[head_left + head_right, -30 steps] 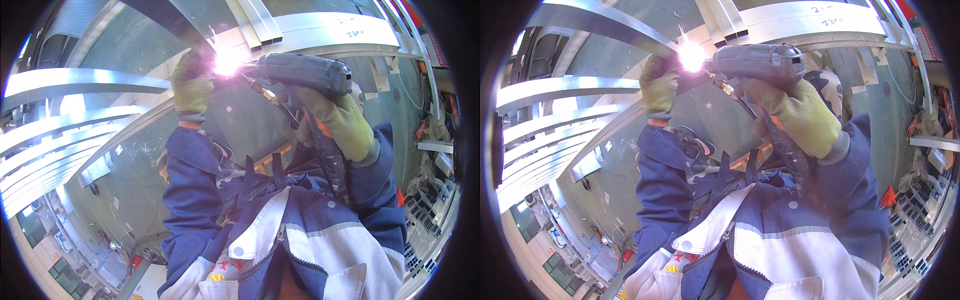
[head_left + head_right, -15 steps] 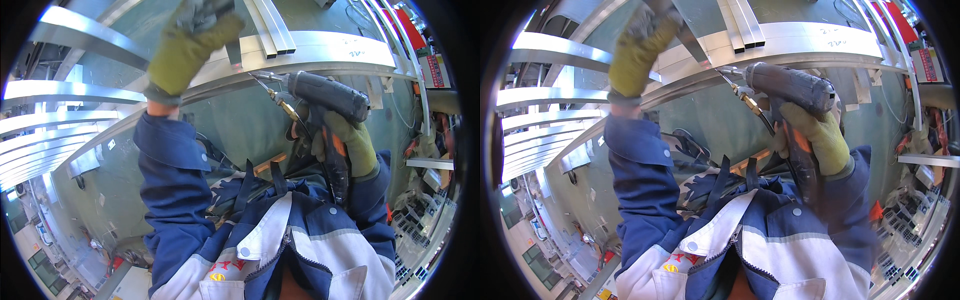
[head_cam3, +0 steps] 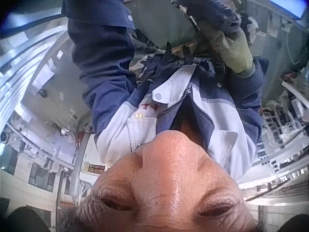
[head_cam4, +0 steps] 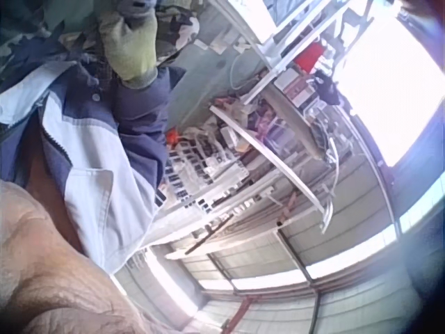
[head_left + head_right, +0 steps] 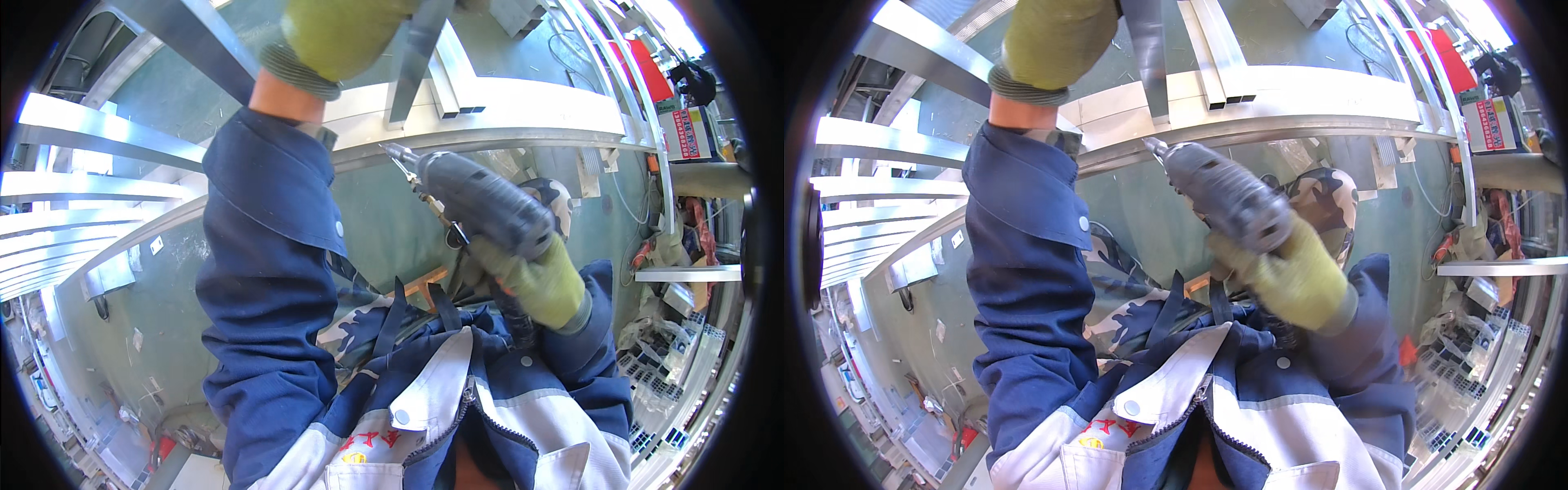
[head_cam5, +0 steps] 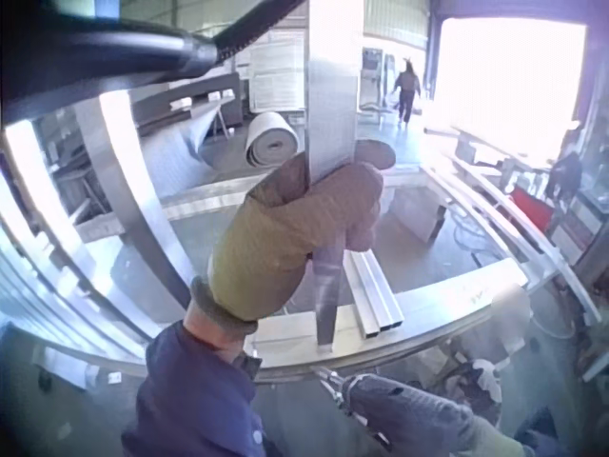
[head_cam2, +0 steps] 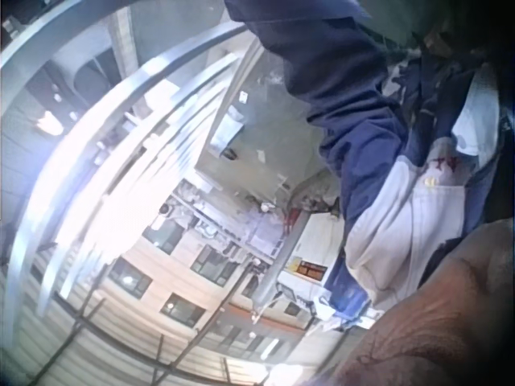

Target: The person welds metal bars onto a metal frame using a handheld welding tool, repeatedly positioning and securing the bars along the frame. The person then lifts the assembled frame and places it upright.

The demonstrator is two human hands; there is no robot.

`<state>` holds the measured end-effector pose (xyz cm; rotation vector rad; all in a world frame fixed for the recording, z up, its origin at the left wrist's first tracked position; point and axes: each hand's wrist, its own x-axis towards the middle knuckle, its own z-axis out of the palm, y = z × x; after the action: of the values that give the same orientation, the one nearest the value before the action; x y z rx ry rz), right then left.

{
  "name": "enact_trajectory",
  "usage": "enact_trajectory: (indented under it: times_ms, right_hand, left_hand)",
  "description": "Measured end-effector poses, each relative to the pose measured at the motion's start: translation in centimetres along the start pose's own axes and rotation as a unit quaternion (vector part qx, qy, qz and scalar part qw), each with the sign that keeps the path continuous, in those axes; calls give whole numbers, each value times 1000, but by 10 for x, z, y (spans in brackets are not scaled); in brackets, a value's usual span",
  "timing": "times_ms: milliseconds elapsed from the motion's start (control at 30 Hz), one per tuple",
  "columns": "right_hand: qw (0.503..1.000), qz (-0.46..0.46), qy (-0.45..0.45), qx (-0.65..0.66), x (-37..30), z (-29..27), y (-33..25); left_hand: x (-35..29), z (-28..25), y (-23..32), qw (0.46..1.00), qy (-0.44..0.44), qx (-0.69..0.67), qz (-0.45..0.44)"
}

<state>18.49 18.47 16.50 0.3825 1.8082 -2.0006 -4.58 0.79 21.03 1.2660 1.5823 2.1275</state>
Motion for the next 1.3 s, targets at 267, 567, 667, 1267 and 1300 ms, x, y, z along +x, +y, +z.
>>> enact_trajectory:
  times_ms: [267,567,667,1267,1300]
  right_hand:
    - [864,-123,71,-483,26,78,4]
    - [807,-73,97,-577,46,101,12]
    - [811,-83,108,-569,49,108,11]
    - [783,-61,111,-609,59,120,12]
    - [781,-67,114,-611,59,121,12]
  left_hand:
    - [8,13,-14,986,44,-156,-40]
    - [10,9,-23,993,24,-111,-5]
    - [11,11,-18,996,41,-72,-40]
    - [14,14,-22,994,31,-96,-35]
    - [11,19,-25,965,12,-258,49]
